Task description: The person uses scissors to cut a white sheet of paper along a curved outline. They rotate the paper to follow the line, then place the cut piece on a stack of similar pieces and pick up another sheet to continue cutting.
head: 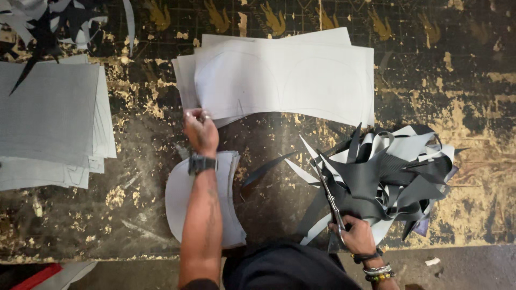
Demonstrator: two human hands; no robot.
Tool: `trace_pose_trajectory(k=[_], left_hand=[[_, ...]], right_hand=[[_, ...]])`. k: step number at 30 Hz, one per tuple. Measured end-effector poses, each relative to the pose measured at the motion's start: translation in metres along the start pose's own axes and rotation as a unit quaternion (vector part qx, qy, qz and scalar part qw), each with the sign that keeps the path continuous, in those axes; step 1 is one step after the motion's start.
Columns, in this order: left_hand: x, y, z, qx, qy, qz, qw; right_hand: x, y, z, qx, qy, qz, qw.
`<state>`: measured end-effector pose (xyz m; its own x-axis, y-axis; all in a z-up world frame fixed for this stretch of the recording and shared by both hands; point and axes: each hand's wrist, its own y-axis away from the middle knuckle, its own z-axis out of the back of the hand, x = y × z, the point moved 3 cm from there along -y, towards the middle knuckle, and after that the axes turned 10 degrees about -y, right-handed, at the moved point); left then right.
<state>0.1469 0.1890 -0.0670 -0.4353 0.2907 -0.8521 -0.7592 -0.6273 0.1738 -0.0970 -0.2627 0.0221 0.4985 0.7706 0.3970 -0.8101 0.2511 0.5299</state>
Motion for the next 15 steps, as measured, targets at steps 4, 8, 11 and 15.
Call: trace_pose_trajectory(k=[4,8,11,15], left_hand=[[-0.005,0.054,0.026,0.059,0.299,0.066,0.950],[0.020,0.101,0.042,0.120,0.317,0.160,0.927],[0.036,0.111,0.035,0.162,0.274,0.140,0.938],[0.042,0.108,0.030,0.167,0.178,0.113,0.963]], right_hand=[[-0.003,-0.001,-0.004,0.001,0.000,0.007,1.000],[-0.002,0.000,-0.004,0.017,-0.001,0.003,1.000],[0.005,0.000,-0.008,0.039,-0.013,0.001,0.999],[0.018,0.001,-0.010,0.046,-0.010,0.031,0.998]])
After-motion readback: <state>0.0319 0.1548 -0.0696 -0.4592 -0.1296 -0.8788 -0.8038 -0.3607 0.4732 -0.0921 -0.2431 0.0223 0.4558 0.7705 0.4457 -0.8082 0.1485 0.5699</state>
